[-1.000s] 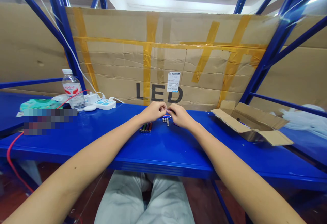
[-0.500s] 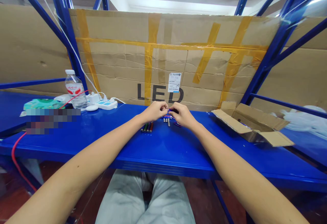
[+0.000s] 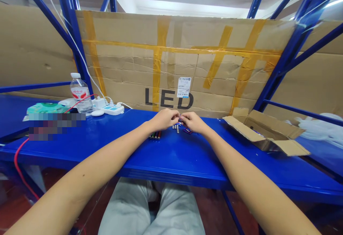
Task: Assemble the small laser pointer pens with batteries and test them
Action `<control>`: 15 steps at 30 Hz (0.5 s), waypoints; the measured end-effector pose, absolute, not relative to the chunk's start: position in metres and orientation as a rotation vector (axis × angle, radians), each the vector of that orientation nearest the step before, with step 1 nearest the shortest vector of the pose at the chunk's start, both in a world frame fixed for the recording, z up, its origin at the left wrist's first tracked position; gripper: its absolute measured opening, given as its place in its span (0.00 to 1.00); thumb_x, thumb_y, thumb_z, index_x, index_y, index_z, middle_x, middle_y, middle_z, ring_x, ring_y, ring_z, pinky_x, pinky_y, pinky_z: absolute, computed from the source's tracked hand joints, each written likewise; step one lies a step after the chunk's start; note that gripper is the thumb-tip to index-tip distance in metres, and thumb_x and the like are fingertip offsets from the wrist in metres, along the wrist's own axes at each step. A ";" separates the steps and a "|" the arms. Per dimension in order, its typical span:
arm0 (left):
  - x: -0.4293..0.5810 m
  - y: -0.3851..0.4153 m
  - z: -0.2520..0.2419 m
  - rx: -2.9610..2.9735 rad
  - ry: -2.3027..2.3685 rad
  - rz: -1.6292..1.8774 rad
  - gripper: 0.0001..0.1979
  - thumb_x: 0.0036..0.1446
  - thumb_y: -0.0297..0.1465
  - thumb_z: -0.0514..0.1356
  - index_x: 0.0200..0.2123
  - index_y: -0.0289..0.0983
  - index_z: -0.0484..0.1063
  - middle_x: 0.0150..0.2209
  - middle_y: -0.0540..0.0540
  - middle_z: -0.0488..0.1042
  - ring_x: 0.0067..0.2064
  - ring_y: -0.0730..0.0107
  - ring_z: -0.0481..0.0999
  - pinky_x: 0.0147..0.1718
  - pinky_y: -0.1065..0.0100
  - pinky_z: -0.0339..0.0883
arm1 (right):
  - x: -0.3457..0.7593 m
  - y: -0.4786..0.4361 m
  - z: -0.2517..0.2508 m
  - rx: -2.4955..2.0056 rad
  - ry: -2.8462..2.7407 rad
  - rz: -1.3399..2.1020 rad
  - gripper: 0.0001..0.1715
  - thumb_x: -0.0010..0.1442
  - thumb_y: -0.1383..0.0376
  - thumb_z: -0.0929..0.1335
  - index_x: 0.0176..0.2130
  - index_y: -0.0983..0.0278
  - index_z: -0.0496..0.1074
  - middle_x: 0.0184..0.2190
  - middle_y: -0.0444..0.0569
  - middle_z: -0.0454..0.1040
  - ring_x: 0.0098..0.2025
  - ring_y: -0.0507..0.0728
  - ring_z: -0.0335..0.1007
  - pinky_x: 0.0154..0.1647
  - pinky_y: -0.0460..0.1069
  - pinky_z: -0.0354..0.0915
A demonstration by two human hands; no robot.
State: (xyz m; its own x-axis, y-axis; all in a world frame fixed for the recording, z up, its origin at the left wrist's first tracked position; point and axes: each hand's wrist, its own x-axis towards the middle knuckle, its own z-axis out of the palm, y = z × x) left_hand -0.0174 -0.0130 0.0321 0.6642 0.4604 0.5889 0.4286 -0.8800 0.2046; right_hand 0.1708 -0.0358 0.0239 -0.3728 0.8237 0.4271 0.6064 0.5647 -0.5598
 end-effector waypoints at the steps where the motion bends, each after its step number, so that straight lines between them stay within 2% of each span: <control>1: -0.017 -0.013 0.032 2.838 0.744 1.017 0.09 0.57 0.28 0.55 0.31 0.35 0.74 0.26 0.48 0.74 0.26 0.74 0.68 0.28 0.71 0.55 | 0.172 -0.036 0.025 -1.134 -2.103 0.482 0.19 0.61 0.58 0.61 0.23 0.64 0.63 0.18 0.43 0.64 0.21 0.50 0.55 0.25 0.47 0.53; 8: -0.015 -0.017 0.034 2.900 0.721 0.988 0.11 0.59 0.29 0.55 0.35 0.35 0.77 0.28 0.46 0.78 0.28 0.72 0.71 0.29 0.71 0.57 | 0.182 -0.036 0.027 -1.039 -2.038 0.940 0.26 0.55 0.46 0.67 0.23 0.64 0.64 0.15 0.40 0.60 0.18 0.48 0.50 0.21 0.46 0.49; 15: -0.015 -0.018 0.036 2.965 0.763 0.939 0.12 0.61 0.31 0.55 0.39 0.36 0.78 0.31 0.45 0.80 0.31 0.69 0.76 0.32 0.70 0.62 | 0.185 -0.037 0.027 -1.000 -1.977 1.063 0.25 0.53 0.46 0.69 0.23 0.65 0.67 0.14 0.40 0.61 0.17 0.48 0.51 0.20 0.46 0.50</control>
State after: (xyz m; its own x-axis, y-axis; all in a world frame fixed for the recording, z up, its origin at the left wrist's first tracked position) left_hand -0.0155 -0.0182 0.0357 0.7146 0.4229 0.5572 0.4587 -0.8847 0.0831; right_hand 0.1845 -0.0372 0.0273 -0.4812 0.8545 0.1957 0.3081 0.3739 -0.8748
